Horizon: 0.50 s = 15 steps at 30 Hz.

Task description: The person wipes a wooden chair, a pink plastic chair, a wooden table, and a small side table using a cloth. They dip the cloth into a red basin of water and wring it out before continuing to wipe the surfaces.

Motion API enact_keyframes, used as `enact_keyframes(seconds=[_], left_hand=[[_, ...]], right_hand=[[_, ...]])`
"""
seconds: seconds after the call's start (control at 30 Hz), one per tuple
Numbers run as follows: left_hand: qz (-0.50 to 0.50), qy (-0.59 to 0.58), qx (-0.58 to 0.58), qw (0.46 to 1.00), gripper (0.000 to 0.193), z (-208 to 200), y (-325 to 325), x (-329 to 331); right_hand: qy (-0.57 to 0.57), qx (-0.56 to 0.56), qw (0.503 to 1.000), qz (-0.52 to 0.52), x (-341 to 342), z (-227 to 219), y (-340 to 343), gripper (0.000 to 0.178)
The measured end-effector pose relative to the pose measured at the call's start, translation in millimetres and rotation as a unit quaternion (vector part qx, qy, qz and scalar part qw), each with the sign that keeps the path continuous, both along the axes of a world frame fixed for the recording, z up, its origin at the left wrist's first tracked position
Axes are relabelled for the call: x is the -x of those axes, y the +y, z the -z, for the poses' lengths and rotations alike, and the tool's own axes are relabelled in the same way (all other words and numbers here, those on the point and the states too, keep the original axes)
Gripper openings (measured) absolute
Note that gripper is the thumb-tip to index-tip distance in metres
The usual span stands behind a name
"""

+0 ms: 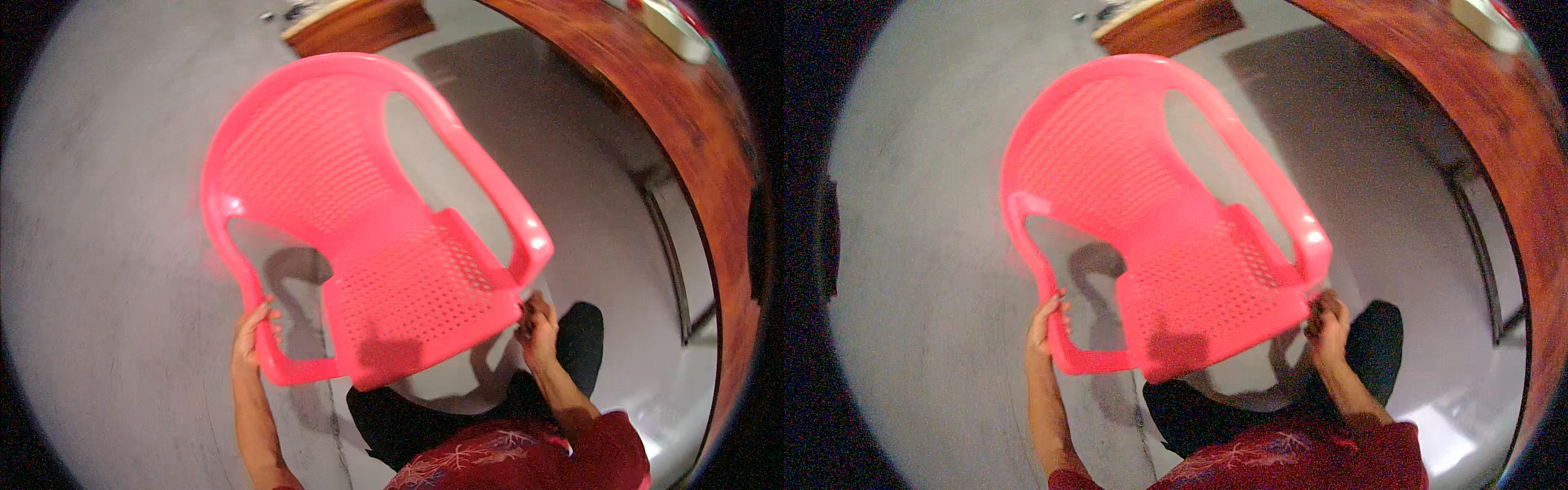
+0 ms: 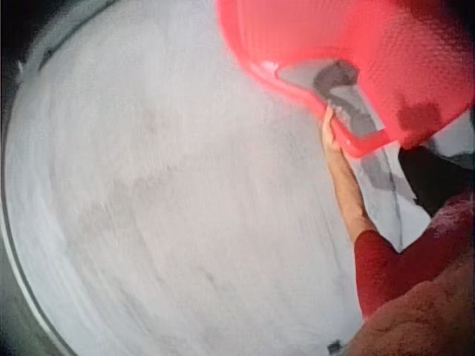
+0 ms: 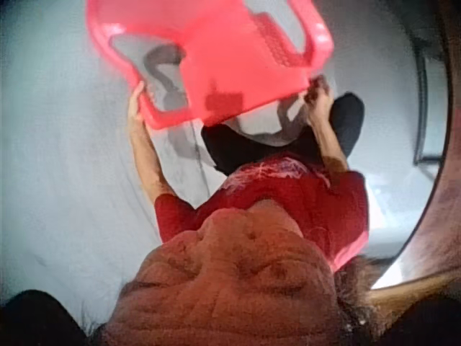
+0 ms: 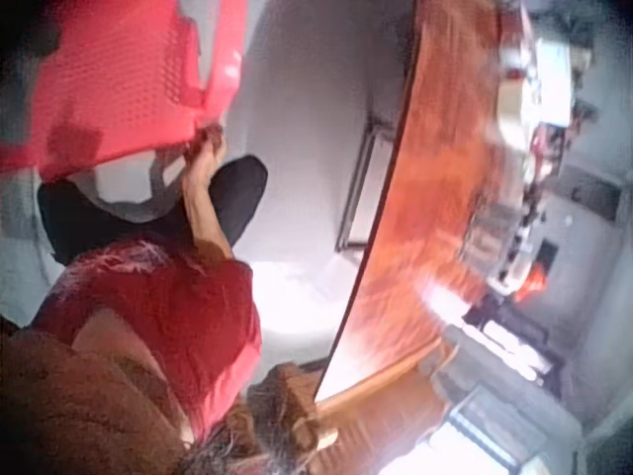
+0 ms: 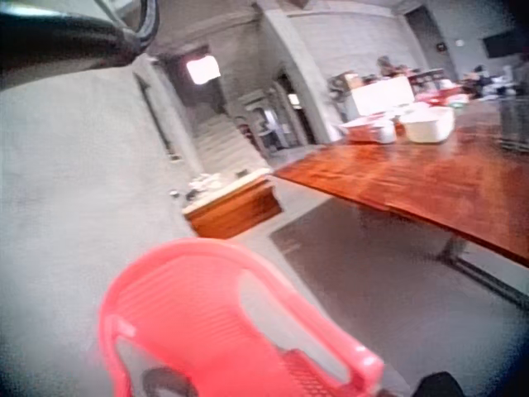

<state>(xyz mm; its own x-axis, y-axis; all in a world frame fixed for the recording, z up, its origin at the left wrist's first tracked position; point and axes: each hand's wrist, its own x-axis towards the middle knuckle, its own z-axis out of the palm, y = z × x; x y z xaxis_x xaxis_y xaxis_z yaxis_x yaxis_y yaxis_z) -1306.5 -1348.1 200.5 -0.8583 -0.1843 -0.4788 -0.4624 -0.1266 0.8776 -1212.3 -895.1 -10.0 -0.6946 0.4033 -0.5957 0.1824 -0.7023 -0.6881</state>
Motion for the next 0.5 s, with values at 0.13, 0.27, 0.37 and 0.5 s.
enact_keyframes(seconds=[0.13, 0.27, 0.37, 0.5], left_hand=[[0.005, 0.028, 0.015, 0.999, 0.030, -4.6, 12.8, 4.5], [0.027, 0.045, -0.022, 0.998, 0.021, -11.4, 39.1, 11.8], [-0.011, 0.045, -0.036, 0.998, 0.019, -7.2, 13.5, -20.1], [-0.070, 0.120, -0.049, 0.989, 0.017, -16.2, 14.1, -57.5]], right_hand=[[-0.022, 0.267, 0.960, -0.085, -23.8, 3.5, -7.7, 0.026], [-0.049, 0.285, 0.943, -0.164, -27.5, 10.1, -46.7, 0.030], [-0.042, 0.321, 0.934, -0.151, -23.4, 0.5, -70.5, 0.031], [-0.034, 0.275, 0.944, -0.182, 20.0, -27.7, -70.6, 0.027]])
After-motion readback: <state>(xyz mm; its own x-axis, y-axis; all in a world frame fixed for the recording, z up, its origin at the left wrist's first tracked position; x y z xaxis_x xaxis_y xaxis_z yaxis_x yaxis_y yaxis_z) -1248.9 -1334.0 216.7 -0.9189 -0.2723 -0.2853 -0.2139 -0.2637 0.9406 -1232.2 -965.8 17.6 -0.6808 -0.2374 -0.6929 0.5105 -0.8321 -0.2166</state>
